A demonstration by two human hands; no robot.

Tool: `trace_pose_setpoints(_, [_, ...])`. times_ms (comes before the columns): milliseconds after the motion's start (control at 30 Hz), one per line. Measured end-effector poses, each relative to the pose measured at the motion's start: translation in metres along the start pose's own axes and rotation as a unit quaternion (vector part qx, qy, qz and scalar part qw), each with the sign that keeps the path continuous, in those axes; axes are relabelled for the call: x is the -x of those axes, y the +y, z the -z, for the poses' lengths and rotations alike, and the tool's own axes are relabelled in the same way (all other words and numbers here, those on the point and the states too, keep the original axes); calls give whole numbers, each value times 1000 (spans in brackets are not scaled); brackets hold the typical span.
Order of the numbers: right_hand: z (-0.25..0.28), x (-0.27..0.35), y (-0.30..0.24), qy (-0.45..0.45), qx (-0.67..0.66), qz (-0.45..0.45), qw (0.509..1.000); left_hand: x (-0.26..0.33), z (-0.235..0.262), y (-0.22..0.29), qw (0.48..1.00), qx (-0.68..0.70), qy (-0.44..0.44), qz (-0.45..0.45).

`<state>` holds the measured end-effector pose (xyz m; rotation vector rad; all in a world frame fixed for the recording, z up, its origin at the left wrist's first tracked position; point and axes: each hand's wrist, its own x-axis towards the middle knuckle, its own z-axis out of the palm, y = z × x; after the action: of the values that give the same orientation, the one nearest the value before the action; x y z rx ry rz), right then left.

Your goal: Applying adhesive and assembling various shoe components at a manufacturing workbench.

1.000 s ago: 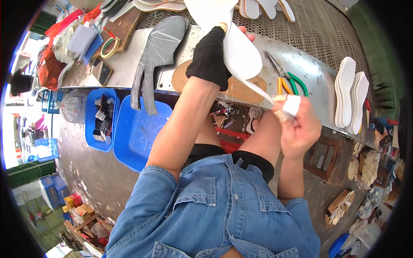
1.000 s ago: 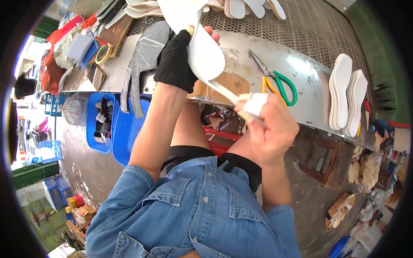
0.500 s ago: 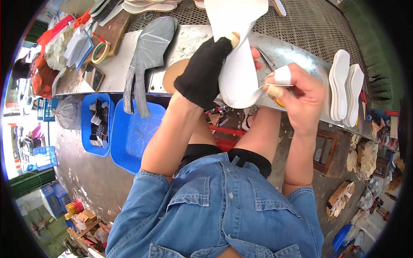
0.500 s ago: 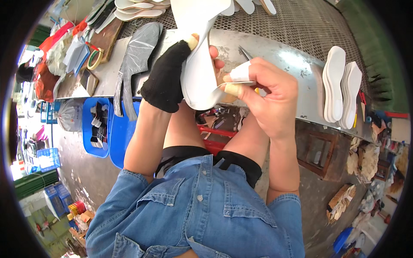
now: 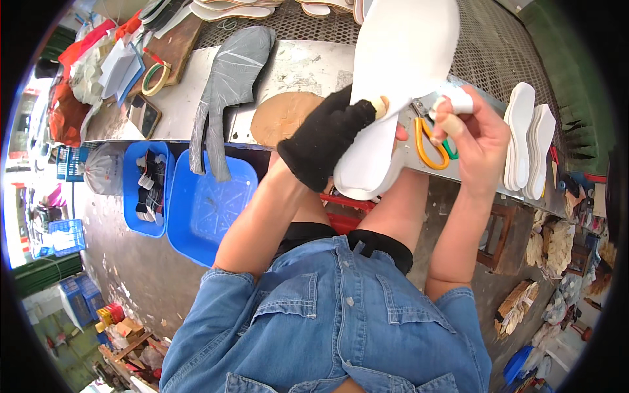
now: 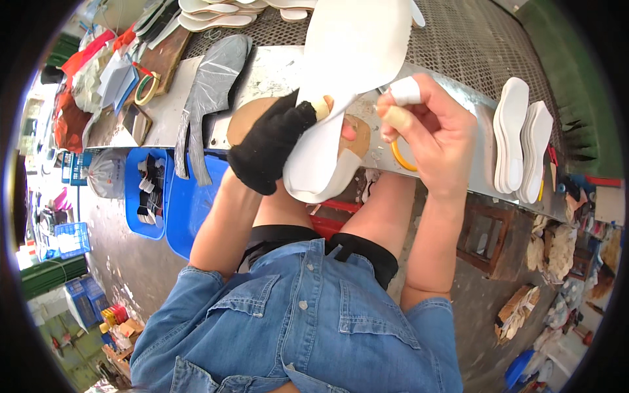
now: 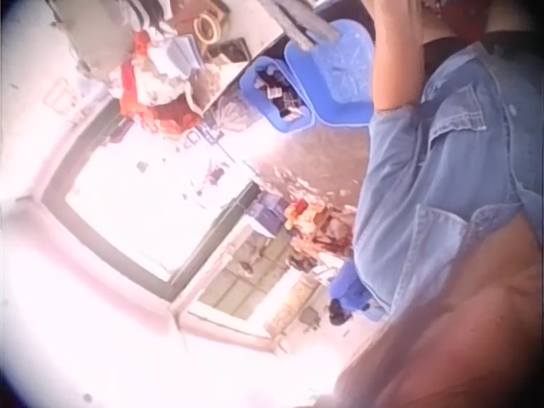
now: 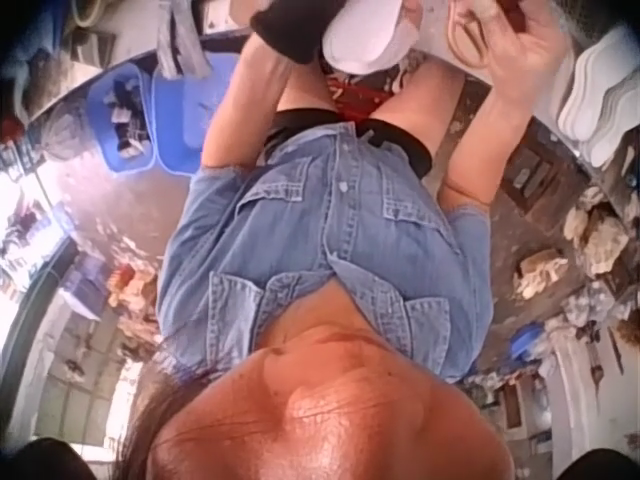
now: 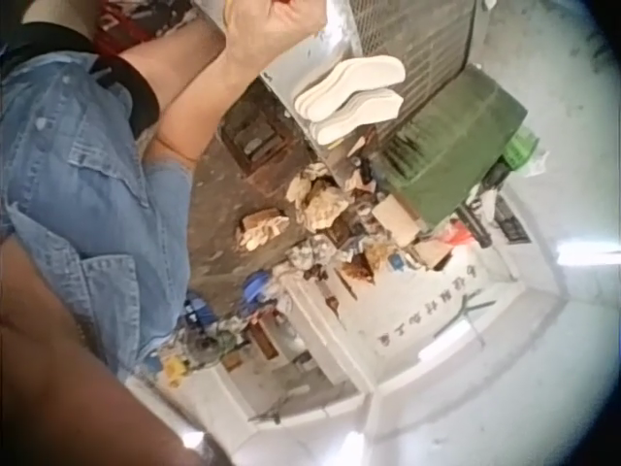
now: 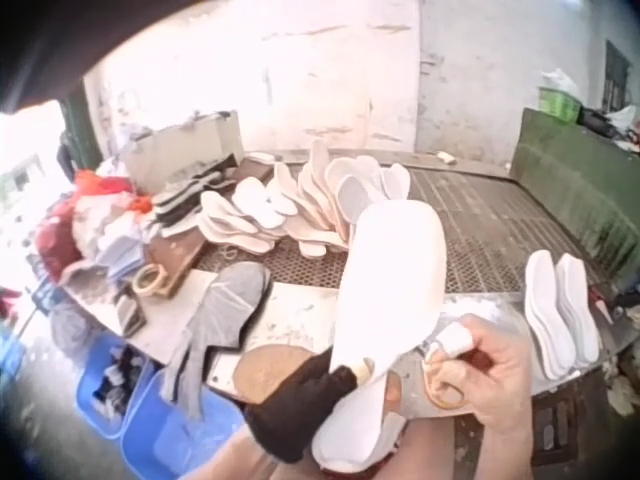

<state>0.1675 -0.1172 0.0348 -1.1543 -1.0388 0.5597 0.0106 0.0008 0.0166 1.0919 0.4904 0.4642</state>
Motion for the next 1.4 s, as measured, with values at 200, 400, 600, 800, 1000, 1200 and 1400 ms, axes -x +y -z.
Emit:
trace_pose_setpoints(200, [-15, 20, 17, 16, -100, -88, 991, -3, 8, 9, 999, -3, 34, 18])
trace_pose_setpoints(400, [-22, 40, 21, -8, -100, -91, 991, -14, 25, 3, 987, 153, 48, 6])
trace_pose_setpoints(600, [-22, 65, 9, 66, -53, 62, 994, -24, 23, 12, 991, 98, 93, -6])
trace_pose_setpoints(800, [-23, 24, 4, 45, -12, 44, 998, -17, 13, 16, 999, -6, 3, 45])
trace_pose_setpoints(1000, [-30, 29, 4, 35, 70, 69, 994, -11, 22, 10, 992, -72, -89, -60])
trace_pose_setpoints(1200, [-33, 17, -4, 31, 39, 36, 998, -1, 6, 14, 999, -19, -37, -35])
trace_pose_setpoints(1400, [-36, 16, -5, 34, 76, 85, 993, -2, 3, 24, 998, -20, -48, -31])
